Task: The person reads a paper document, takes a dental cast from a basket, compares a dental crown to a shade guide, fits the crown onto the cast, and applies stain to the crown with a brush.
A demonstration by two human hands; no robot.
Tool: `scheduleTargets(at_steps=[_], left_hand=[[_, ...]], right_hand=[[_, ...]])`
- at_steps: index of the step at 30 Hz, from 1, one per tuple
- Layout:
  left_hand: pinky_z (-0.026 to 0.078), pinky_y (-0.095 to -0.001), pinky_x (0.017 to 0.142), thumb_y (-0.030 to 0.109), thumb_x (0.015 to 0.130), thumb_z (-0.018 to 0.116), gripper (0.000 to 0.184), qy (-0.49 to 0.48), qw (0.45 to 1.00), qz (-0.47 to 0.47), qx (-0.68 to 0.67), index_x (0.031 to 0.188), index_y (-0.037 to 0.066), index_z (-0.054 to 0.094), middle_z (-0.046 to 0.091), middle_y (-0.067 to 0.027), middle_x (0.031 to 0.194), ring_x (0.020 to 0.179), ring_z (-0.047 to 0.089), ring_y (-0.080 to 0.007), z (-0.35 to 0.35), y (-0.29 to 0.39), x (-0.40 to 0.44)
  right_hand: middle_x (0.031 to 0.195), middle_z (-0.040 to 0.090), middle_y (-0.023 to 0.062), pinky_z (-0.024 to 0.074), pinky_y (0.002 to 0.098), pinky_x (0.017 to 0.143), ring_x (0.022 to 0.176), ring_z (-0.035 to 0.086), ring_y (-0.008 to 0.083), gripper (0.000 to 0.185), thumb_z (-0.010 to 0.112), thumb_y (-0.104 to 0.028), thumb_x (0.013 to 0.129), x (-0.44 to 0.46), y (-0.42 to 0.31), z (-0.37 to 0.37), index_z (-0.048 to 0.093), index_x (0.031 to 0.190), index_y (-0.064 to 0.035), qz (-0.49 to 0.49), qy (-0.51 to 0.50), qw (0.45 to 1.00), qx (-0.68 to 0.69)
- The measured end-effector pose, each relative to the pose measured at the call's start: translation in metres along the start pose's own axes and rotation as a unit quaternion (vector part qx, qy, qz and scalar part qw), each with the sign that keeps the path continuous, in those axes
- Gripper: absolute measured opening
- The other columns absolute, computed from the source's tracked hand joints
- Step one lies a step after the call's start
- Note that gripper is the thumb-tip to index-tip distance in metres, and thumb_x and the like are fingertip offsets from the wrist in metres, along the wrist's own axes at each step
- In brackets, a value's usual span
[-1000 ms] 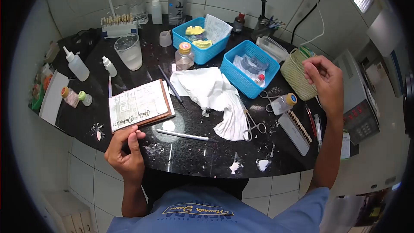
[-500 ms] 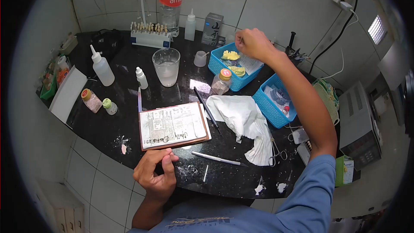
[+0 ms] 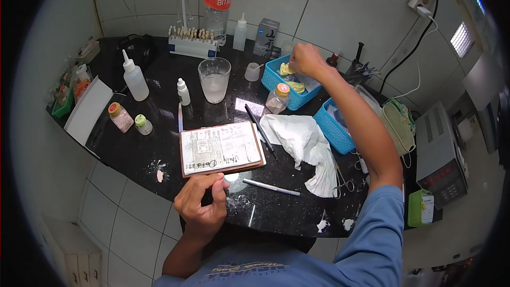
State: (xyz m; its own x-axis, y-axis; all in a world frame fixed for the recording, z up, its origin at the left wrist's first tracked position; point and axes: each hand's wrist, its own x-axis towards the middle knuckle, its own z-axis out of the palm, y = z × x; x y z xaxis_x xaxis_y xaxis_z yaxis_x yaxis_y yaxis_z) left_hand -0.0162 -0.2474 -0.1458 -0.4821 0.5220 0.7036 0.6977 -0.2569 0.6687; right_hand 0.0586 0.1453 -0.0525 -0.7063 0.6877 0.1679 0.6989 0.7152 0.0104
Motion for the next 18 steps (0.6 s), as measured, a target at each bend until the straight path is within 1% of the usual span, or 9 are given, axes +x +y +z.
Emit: scheduleTargets(at_steps=[5, 7, 8, 10, 12, 15, 16, 17, 18], left_hand=[[0.051, -0.0263, 0.066, 0.002, 0.092, 0.058, 0.009, -0.008, 1.000, -0.010, -0.017, 0.090, -0.004, 0.065, 0.068, -0.0104, 0.076, 0.068, 0.068, -0.0153, -0.002, 0.003, 0.000], [0.050, -0.0254, 0.071, 0.003, 0.095, 0.056, 0.011, -0.005, 0.992, -0.085, -0.090, 0.095, -0.003, 0.065, 0.068, -0.0085, 0.079, 0.073, 0.065, -0.0130, -0.003, 0.009, -0.002], [0.050, -0.0251, 0.073, 0.004, 0.096, 0.055, 0.012, 0.000, 0.983, -0.125, -0.135, 0.097, -0.002, 0.064, 0.067, -0.0075, 0.079, 0.075, 0.064, -0.0121, -0.002, 0.013, -0.003], [0.049, -0.0248, 0.075, 0.007, 0.097, 0.055, 0.014, 0.011, 0.970, -0.136, -0.200, 0.100, -0.004, 0.063, 0.067, -0.0089, 0.080, 0.077, 0.064, -0.0130, -0.002, 0.022, 0.000], [0.050, -0.0243, 0.076, 0.016, 0.099, 0.054, 0.022, -0.031, 0.958, -0.150, -0.244, 0.105, -0.004, 0.062, 0.065, -0.0090, 0.085, 0.081, 0.063, -0.0134, -0.001, 0.029, 0.002], [0.053, -0.0263, 0.078, 0.027, 0.101, 0.052, 0.038, -0.159, 0.925, -0.181, -0.294, 0.120, -0.005, 0.058, 0.067, -0.0140, 0.098, 0.089, 0.064, -0.0165, 0.010, 0.043, 0.012], [0.054, -0.0269, 0.078, 0.031, 0.101, 0.051, 0.044, -0.203, 0.907, -0.191, -0.315, 0.126, -0.005, 0.055, 0.066, -0.0161, 0.105, 0.092, 0.064, -0.0177, 0.017, 0.048, 0.017], [0.054, -0.0269, 0.080, 0.035, 0.102, 0.049, 0.054, -0.240, 0.876, -0.210, -0.362, 0.138, -0.006, 0.045, 0.061, -0.0201, 0.121, 0.102, 0.062, -0.0192, 0.024, 0.046, 0.017], [0.052, -0.0295, 0.085, 0.040, 0.103, 0.043, 0.062, -0.256, 0.853, -0.214, -0.403, 0.143, -0.006, 0.035, 0.055, -0.0214, 0.129, 0.110, 0.059, -0.0222, 0.033, 0.049, 0.018]], right_hand=[[0.088, 0.066, 0.0296, 0.0548, 0.0467, 0.075, 0.083, 0.067, 0.0430, 0.015, 0.064, -0.005, 0.074, -0.031, -0.014, -0.017, 0.071, 0.082, 0.0052, -0.054, 0.115, 0.992, 0.006], [0.080, 0.067, 0.0217, 0.0532, 0.0459, 0.076, 0.078, 0.067, 0.0378, 0.016, 0.061, -0.010, 0.077, -0.039, -0.006, -0.018, 0.072, 0.079, 0.0014, -0.068, 0.180, 0.981, -0.037], [0.086, 0.068, 0.0193, 0.0531, 0.0465, 0.077, 0.081, 0.067, 0.0374, 0.016, 0.062, -0.012, 0.080, -0.051, -0.006, -0.023, 0.072, 0.081, 0.0000, -0.101, 0.223, 0.969, -0.035], [0.083, 0.066, 0.0168, 0.0544, 0.0436, 0.075, 0.078, 0.067, 0.0352, 0.015, 0.062, -0.013, 0.082, -0.077, -0.013, -0.041, 0.070, 0.077, -0.0010, -0.150, 0.264, 0.952, -0.050], [0.080, 0.064, 0.0145, 0.0552, 0.0402, 0.072, 0.074, 0.067, 0.0314, 0.013, 0.064, -0.014, 0.083, -0.110, -0.025, -0.058, 0.070, 0.080, -0.0030, -0.189, 0.283, 0.938, -0.059], [0.072, 0.056, 0.0106, 0.0540, 0.0365, 0.064, 0.066, 0.063, 0.0262, 0.016, 0.065, -0.012, 0.083, -0.165, -0.046, -0.078, 0.061, 0.071, -0.0018, -0.257, 0.317, 0.912, -0.030], [0.071, 0.055, 0.0097, 0.0532, 0.0334, 0.061, 0.065, 0.062, 0.0238, 0.013, 0.065, -0.011, 0.084, -0.182, -0.052, -0.081, 0.063, 0.075, -0.0015, -0.263, 0.306, 0.915, -0.025], [0.074, 0.057, 0.0103, 0.0537, 0.0331, 0.064, 0.070, 0.063, 0.0240, 0.010, 0.063, -0.009, 0.079, -0.199, -0.060, -0.082, 0.062, 0.073, -0.0012, -0.272, 0.306, 0.912, -0.014], [0.077, 0.059, 0.0109, 0.0541, 0.0328, 0.066, 0.076, 0.065, 0.0243, 0.007, 0.061, -0.007, 0.074, -0.216, -0.067, -0.082, 0.061, 0.072, -0.0009, -0.282, 0.305, 0.909, -0.003]])
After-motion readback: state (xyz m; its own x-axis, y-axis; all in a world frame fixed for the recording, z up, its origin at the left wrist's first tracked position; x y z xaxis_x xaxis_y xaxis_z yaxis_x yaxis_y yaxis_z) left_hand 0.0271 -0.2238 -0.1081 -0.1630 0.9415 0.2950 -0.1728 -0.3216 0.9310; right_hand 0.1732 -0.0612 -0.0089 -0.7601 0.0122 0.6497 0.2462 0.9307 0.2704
